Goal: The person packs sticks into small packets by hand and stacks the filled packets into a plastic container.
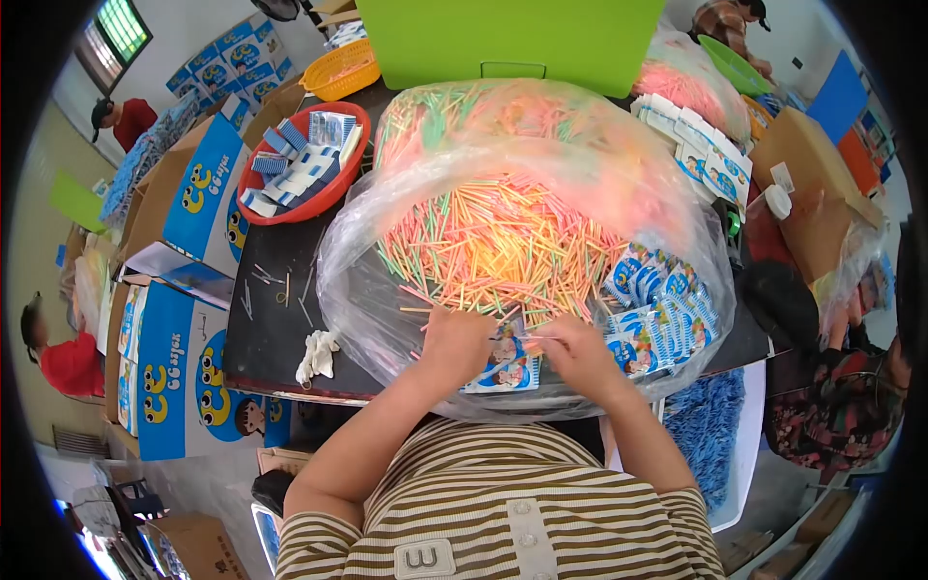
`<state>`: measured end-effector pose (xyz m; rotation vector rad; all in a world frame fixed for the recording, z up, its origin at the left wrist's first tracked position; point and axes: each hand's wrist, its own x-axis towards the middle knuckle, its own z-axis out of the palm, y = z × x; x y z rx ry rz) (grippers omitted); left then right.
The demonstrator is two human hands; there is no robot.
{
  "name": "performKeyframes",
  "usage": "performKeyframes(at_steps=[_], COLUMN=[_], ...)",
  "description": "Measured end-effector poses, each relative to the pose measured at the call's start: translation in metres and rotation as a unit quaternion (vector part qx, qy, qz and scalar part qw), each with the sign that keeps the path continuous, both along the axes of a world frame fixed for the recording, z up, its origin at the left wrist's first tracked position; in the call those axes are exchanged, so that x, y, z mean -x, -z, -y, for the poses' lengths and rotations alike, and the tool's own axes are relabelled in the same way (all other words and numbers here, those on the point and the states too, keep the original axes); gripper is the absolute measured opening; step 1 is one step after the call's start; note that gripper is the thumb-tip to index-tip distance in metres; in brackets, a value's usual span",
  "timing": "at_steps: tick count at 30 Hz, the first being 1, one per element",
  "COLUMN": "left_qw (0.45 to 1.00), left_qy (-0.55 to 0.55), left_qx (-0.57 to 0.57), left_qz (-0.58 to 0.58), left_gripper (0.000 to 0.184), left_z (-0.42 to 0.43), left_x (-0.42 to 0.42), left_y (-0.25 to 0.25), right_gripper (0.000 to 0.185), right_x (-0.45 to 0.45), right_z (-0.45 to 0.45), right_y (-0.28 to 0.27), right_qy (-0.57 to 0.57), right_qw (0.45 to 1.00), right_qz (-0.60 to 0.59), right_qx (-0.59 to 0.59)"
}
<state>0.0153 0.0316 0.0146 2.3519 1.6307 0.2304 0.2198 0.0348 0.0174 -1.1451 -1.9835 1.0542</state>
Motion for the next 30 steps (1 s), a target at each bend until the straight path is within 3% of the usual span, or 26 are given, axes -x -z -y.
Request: performKeyframes(at_steps=[1, 5, 6, 8, 11, 12, 14, 15, 17, 21, 23, 27, 30], left_qw=[1.0, 0.999, 0.999, 0.966, 0.928, 0.928, 0.914, 0.914, 0.916, 0.925, 0.932, 0.93, 0.895], left_qy=[0.006, 0.029, 0.029, -0.037, -0.016, -0.017, 0.011, 0.01, 0.034, 0.057, 0.137, 0.109, 0.094], left_qx=[-0.01, -0.03, -0.031, 0.041, 0.102, 0.1, 0.07, 0.069, 0.045, 0.002, -0.047, -0.086, -0.086], left_qz=[0.011, 0.011, 0.012, 0.252, 0.358, 0.358, 0.399, 0.399, 0.398, 0.376, 0.333, 0.342, 0.428], left_gripper=[0.009, 0.015, 0.015, 0.016, 0.014, 0.014, 0.013, 0.013, 0.013, 0.012, 0.012, 0.014, 0.015], left_z=[-0.001, -0.001, 0.001, 0.005, 0.006, 0.006, 0.01, 0.01, 0.01, 0.011, 0.012, 0.016, 0.017], left_x=[-0.004, -0.008, -0.006, 0.003, 0.011, 0.011, 0.011, 0.011, 0.013, 0.016, 0.013, 0.008, 0.006], left_y=[-0.004, 0.004, 0.003, -0.003, -0.012, -0.016, -0.023, -0.023, -0.022, -0.022, -0.024, -0.01, -0.002], right_gripper=[0.01, 0.011, 0.01, 0.011, 0.012, 0.012, 0.013, 0.013, 0.014, 0.016, 0.014, 0.014, 0.017], right_x=[0.005, 0.006, -0.002, -0.01, -0.013, -0.01, -0.003, -0.004, -0.004, 0.0, 0.002, 0.013, 0.021], right_z=[-0.002, -0.003, -0.004, -0.003, -0.006, -0.007, -0.009, -0.011, -0.015, -0.011, -0.008, -0.002, 0.001], right_y=[0.011, 0.021, 0.016, -0.009, -0.025, -0.029, -0.035, -0.038, -0.041, -0.043, -0.044, -0.055, -0.065], right_qy=[-0.031, -0.025, 0.02, 0.083, 0.072, 0.071, 0.052, 0.05, -0.017, -0.079, -0.15, -0.152, -0.152], right_qw=[0.986, 0.977, 0.995, 0.969, 0.944, 0.945, 0.967, 0.967, 0.977, 0.977, 0.979, 0.979, 0.976], right_qz=[0.059, 0.028, -0.057, -0.192, -0.288, -0.288, -0.249, -0.249, -0.107, -0.048, 0.025, 0.045, 0.001], right_qx=[-0.153, -0.21, -0.079, 0.132, 0.143, 0.141, -0.025, -0.026, -0.186, -0.19, -0.134, -0.125, -0.154])
